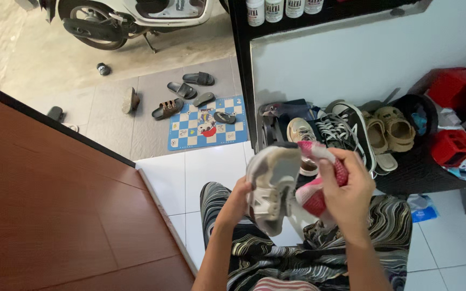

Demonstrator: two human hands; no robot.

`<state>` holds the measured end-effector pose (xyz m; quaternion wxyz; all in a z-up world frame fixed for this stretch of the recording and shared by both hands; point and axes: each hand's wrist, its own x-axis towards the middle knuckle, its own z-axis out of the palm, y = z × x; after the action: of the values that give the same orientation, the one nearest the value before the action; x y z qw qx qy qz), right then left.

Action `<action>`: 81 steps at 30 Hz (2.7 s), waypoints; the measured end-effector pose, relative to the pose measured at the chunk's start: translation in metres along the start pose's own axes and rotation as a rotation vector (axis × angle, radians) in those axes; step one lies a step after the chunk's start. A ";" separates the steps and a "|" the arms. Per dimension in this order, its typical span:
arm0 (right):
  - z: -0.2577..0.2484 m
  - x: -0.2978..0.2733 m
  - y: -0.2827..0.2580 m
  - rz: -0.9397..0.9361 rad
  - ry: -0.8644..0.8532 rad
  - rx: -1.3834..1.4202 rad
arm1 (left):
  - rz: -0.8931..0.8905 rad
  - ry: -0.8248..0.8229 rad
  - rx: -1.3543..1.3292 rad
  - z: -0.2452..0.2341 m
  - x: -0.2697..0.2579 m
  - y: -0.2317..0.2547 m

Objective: The person wipes a white sneaker with a pink cloth, then removes the laces, threads them back through the eyelets, and continues wiping the shoe. The person sits on the floor during the task.

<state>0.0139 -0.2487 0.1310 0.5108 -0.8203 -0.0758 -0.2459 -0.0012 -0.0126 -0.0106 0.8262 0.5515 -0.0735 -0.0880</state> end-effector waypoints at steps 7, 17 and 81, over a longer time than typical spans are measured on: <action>0.000 0.012 -0.017 -0.158 -0.060 -0.011 | 0.013 -0.026 0.305 0.025 -0.003 0.030; 0.035 -0.021 -0.022 -0.708 -0.206 -0.266 | -0.018 0.153 0.257 0.054 -0.001 0.058; -0.008 -0.014 0.047 0.652 -0.104 0.843 | 0.052 -0.049 -0.387 0.002 0.001 -0.007</action>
<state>0.0166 -0.2761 0.0895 0.8413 -0.5363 0.0655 0.0182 -0.0006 -0.0175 -0.0166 0.9167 0.3781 -0.0896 -0.0926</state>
